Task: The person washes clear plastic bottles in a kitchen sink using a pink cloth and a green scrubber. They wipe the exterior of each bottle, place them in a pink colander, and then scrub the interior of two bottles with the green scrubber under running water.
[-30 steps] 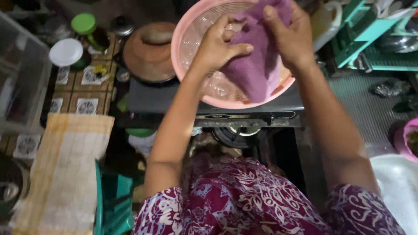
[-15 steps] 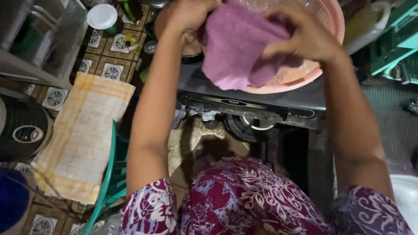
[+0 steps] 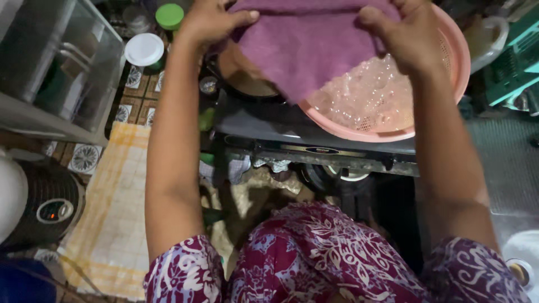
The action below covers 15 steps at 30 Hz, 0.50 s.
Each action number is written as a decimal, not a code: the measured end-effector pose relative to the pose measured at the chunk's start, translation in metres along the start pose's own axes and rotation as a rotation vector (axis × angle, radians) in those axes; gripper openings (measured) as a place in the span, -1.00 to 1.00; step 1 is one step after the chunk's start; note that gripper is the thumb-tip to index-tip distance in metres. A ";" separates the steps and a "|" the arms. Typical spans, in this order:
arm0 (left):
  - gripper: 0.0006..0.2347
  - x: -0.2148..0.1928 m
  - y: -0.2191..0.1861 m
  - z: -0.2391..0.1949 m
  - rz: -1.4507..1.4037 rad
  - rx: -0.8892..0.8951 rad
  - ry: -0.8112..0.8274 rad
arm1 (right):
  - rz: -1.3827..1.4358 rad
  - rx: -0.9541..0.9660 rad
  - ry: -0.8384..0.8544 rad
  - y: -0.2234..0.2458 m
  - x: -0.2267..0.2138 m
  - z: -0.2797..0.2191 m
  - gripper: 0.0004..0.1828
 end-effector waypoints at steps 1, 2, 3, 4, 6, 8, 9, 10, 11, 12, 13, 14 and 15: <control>-0.70 -0.008 0.025 0.004 0.122 -0.119 -0.052 | -0.063 0.057 -0.049 -0.008 0.005 0.005 -0.86; -0.72 -0.018 0.048 0.006 0.244 -0.239 -0.103 | -0.037 0.036 -0.070 -0.009 0.009 0.010 -0.86; -0.71 -0.026 0.050 0.013 0.294 -0.098 -0.219 | -0.009 0.019 -0.087 -0.012 0.016 0.015 -0.86; -0.71 -0.028 0.049 0.017 0.343 0.046 -0.331 | 0.019 0.001 -0.104 -0.014 0.023 0.020 -0.85; -0.73 -0.025 0.059 0.019 0.242 0.113 -0.458 | -0.314 -0.314 -0.366 0.005 0.042 0.023 -0.82; -0.68 0.015 0.091 0.020 -0.424 -0.115 -0.389 | -0.489 -0.464 -0.399 0.001 0.087 0.022 -0.84; -0.61 0.046 0.100 0.017 -0.936 -0.262 -0.289 | -0.493 -0.458 -0.305 -0.011 0.113 0.024 -0.89; -0.62 0.054 0.095 0.017 -0.914 -0.212 -0.278 | -0.455 -0.439 -0.141 -0.026 0.144 0.022 -0.89; -0.60 0.062 0.091 0.012 -0.895 -0.167 -0.269 | -0.415 -0.414 0.026 -0.040 0.169 0.015 -0.88; -0.56 0.064 0.086 0.008 -0.876 -0.121 -0.260 | -0.463 -0.432 0.108 -0.046 0.177 0.010 -0.86; -0.56 0.062 0.082 0.005 -0.869 -0.096 -0.215 | -0.510 -0.454 0.192 -0.049 0.185 0.007 -0.83; -0.57 0.058 0.079 0.002 -0.861 -0.070 -0.171 | -0.556 -0.475 0.277 -0.050 0.189 0.005 -0.80; -0.57 0.054 0.076 -0.002 -0.852 -0.045 -0.128 | -0.540 -0.470 0.152 -0.044 0.173 0.013 -0.77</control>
Point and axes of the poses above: each hand's wrist, its own z-axis towards the middle knuckle, its own x-axis out of the palm, y = z × x, the point moved 8 cm from there along z, towards the middle knuckle, and after that the axes turned 9 degrees about x, right-handed, at the moved point
